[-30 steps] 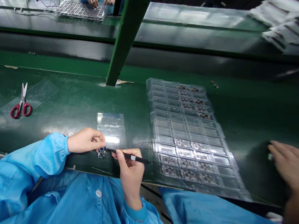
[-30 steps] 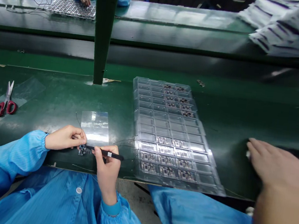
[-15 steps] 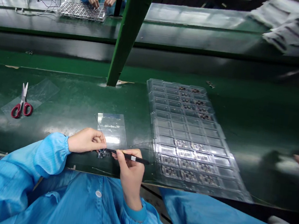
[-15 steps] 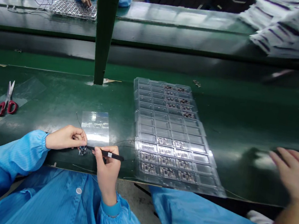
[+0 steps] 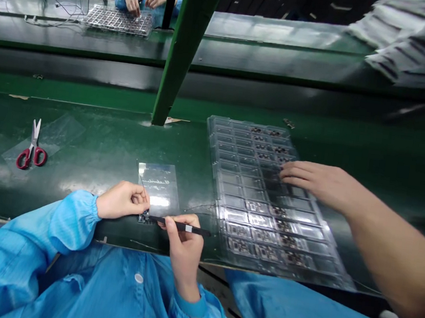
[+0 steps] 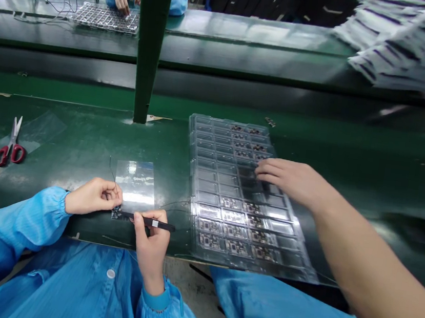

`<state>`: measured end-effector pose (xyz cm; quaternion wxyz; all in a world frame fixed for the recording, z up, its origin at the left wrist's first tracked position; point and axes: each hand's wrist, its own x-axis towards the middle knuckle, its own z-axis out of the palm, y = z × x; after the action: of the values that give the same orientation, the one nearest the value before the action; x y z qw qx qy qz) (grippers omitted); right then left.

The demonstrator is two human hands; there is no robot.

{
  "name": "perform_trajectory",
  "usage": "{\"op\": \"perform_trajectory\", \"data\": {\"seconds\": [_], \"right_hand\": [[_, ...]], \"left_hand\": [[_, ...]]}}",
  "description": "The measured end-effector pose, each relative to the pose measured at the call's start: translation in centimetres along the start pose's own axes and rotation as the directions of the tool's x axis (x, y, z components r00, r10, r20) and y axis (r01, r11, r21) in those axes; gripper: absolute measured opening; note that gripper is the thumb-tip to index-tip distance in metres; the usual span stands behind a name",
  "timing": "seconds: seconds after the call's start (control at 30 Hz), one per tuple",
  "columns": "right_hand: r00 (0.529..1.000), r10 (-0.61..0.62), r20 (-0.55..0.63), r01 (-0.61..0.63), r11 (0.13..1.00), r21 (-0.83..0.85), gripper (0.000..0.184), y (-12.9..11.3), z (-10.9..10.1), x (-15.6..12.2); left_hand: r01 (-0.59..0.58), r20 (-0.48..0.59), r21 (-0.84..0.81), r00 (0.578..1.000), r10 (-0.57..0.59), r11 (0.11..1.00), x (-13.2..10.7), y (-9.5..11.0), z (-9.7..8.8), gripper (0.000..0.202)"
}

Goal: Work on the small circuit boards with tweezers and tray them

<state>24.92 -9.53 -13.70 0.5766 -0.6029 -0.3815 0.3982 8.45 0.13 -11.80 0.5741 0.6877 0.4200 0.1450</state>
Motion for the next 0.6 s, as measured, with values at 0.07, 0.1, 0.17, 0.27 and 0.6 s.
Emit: {"op": "perform_trajectory", "data": {"seconds": [0.07, 0.1, 0.17, 0.27, 0.6], "right_hand": [[1.000, 0.004, 0.001, -0.004, 1.000, 0.015, 0.010, 0.1, -0.1, -0.1], [1.000, 0.017, 0.011, -0.018, 1.000, 0.022, 0.007, 0.0, -0.1, -0.2], [0.997, 0.050, 0.053, -0.051, 0.998, 0.027, 0.013, 0.0, 0.0, -0.2], [0.988, 0.053, 0.147, -0.053, 0.999, -0.002, 0.020, -0.2, 0.4, 0.1], [0.979, -0.107, 0.171, 0.126, 0.987, -0.101, 0.023, -0.5, 1.5, 0.6]], "left_hand": [[0.021, -0.005, -0.027, 1.000, -0.021, 0.999, 0.0, 0.3, -0.2, 0.010], [0.030, 0.001, -0.039, 1.000, -0.030, 0.999, 0.0, 0.4, -0.2, 0.010], [0.039, 0.023, -0.051, 0.999, -0.037, 0.998, 0.0, 0.7, -0.3, 0.011], [0.022, 0.045, -0.033, 0.999, -0.021, 0.999, -0.1, 0.8, -0.3, 0.014], [-0.096, 0.105, 0.089, 0.991, 0.087, 0.991, -0.9, 1.1, -0.4, 0.015]]}}
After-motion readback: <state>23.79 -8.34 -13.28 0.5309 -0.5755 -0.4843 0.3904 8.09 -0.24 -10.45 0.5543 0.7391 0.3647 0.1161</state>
